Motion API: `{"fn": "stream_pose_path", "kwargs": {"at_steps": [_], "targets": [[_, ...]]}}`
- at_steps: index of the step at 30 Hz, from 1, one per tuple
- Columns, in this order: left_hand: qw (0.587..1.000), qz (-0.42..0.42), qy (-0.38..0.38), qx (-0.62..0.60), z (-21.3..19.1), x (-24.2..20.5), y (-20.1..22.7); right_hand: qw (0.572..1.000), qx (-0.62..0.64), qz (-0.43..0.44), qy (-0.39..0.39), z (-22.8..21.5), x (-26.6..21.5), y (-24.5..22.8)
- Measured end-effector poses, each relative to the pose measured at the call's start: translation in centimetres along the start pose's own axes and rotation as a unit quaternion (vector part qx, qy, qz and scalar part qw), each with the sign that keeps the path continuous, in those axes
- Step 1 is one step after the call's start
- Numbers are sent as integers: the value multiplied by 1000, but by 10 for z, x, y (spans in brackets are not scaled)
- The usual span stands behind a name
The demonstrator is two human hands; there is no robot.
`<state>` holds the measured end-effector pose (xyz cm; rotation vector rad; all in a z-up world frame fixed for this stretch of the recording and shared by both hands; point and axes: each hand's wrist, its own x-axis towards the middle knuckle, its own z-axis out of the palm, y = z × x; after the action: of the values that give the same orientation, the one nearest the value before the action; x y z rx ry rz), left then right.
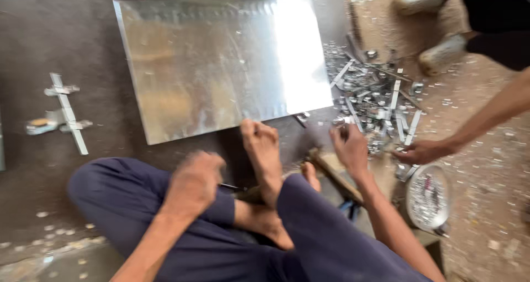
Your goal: The person assembles metal boxes by attaching latches and hinges to metal sheets. They use a hammer and punch to secure the hardware, then attach the sheets to box frames. The person stacks completed boxes and continues the process with new sheets.
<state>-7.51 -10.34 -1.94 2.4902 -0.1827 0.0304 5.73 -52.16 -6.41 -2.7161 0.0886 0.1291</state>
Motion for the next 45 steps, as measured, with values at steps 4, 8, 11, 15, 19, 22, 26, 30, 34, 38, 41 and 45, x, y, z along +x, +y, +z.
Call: {"fn": "stream_pose_path", "kwargs": {"at_steps": [4,8,11,15,19,22,26,30,34,38,41,45], "targets": [[974,38,-213,72,58,-9,2,981,-160,-29,-107,-22,-73,20],[952,86,-261,134,90,3,-12,972,-203,-90,-79,-30,-111,44],[974,92,-191,74,76,-1,-19,973,-197,-101,-67,-31,-132,50],[833,-242,-55,-494,37,26,-15,988,-40,90,-122,-50,-135,33],[747,-145,120,-638,21,73,-8,975,94,101,-175,-76,-138,-15],[882,-49,153,-442,31,102,-8,973,152,-47,-164,-91,-138,-62],[968,45,155,-193,41,126,-19,978,122,-52,-158,-102,-119,-107],[946,63,152,-278,56,112,-25,962,161,-7,-221,-94,-117,-116],[964,52,156,-208,50,116,-24,955,185,-14,-231,-90,-107,-121],[975,22,136,-174,54,111,-18,958,198,-156,-135,-99,-103,-125],[973,39,152,-168,51,111,-20,942,204,-241,-115,-97,-94,-138],[976,6,135,-171,51,114,-19,960,124,-104,-231,-93,-86,-143]]}}
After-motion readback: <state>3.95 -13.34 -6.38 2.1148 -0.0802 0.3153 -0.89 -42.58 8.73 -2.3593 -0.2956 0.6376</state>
